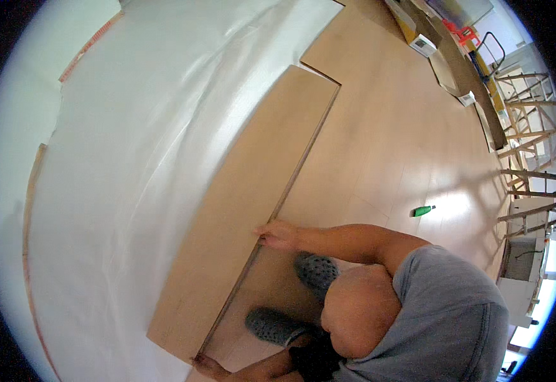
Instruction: The person unboxes floor planks, aligns them on a white underlay, and secures them into place using a hammer and a tapping block.
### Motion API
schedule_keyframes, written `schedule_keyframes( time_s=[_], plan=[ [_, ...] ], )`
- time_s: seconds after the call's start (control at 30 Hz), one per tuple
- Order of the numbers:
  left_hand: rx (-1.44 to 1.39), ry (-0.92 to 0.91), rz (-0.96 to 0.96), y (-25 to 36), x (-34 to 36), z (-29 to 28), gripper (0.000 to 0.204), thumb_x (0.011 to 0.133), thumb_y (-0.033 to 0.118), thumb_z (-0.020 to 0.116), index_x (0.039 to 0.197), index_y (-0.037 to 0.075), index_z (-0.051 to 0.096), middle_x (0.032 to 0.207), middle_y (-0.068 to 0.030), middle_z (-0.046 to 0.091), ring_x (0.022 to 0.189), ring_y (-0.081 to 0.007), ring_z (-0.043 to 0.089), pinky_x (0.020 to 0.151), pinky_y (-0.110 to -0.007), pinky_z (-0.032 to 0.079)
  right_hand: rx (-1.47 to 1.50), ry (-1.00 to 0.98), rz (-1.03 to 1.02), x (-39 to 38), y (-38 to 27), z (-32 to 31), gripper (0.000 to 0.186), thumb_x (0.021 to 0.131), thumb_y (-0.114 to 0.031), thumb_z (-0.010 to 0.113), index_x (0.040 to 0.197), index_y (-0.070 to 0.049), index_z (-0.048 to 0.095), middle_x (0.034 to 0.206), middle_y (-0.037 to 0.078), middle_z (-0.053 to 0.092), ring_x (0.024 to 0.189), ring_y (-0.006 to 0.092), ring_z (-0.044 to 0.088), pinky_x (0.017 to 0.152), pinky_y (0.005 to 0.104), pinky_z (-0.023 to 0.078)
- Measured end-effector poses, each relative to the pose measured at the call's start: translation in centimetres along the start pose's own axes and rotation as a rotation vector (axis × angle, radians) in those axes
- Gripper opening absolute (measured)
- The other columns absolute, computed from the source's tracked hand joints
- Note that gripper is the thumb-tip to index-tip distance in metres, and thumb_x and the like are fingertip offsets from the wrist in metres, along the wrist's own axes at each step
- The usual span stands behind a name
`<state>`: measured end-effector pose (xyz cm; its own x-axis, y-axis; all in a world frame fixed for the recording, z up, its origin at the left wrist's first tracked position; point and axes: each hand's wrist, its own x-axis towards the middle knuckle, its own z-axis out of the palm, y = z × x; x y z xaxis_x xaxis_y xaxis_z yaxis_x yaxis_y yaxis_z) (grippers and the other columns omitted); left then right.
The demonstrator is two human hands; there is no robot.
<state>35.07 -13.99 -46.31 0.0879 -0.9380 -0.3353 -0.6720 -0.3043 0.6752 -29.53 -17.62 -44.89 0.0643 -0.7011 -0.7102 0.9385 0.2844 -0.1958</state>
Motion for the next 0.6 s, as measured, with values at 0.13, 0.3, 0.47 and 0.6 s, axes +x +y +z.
schedule_keyframes(
  time_s=[0.13, 0.3, 0.47, 0.6],
  plan=[
    [-0.111, 0.01, -0.012, -2.0, 0.4, -1.1, 0.055, 0.1, 0.037, 0.05, 0.145, 0.005, 0.045, 0.137, -0.0204, 0.05, 0.126, -0.0271, 0.05, 0.108, -0.05, 0.039, -0.264, 0.086, 0.142, -1.7, -1.8, 2.4, 0.033, 0.095, -0.021, 0.069, 0.118, 0.0, 0.059, 0.114, 0.012, 0.067, 0.106, 0.0242, 0.064, 0.092, 0.0382, 0.054],
    [-0.325, 0.001, 0.017, -5.5, 0.9, -2.8, 0.057, 0.101, 0.037, 0.051, 0.148, 0.006, 0.043, 0.137, -0.0192, 0.05, 0.125, -0.024, 0.05, 0.108, -0.048, 0.04, -1.079, 0.009, 0.262, -4.6, -5.3, 2.6, 0.038, 0.099, -0.039, 0.059, 0.1, -0.002, 0.067, 0.088, 0.013, 0.071, 0.083, 0.0222, 0.069, 0.077, 0.0368, 0.057],
    [-0.542, -0.094, -0.556, 1.9, 1.6, -2.8, 0.049, 0.098, 0.045, 0.057, 0.127, 0.006, 0.06, 0.108, -0.0121, 0.06, 0.096, -0.0267, 0.06, 0.083, -0.048, 0.05, -1.727, 0.257, -0.012, -16.1, -5.9, -1.3, 0.036, 0.101, -0.035, 0.053, 0.087, -0.004, 0.064, 0.074, 0.009, 0.068, 0.066, 0.0214, 0.065, 0.065, 0.037, 0.053],
    [-0.429, 0.031, -0.499, 2.0, 2.0, -4.3, 0.048, 0.099, 0.046, 0.054, 0.124, 0.005, 0.06, 0.107, -0.0134, 0.06, 0.096, -0.029, 0.06, 0.082, -0.049, 0.049, -1.683, 0.63, 0.081, -26.6, -0.3, -4.4, 0.036, 0.096, -0.034, 0.055, 0.082, -0.003, 0.065, 0.074, 0.011, 0.068, 0.068, 0.0243, 0.066, 0.066, 0.04, 0.053]
  ],
)
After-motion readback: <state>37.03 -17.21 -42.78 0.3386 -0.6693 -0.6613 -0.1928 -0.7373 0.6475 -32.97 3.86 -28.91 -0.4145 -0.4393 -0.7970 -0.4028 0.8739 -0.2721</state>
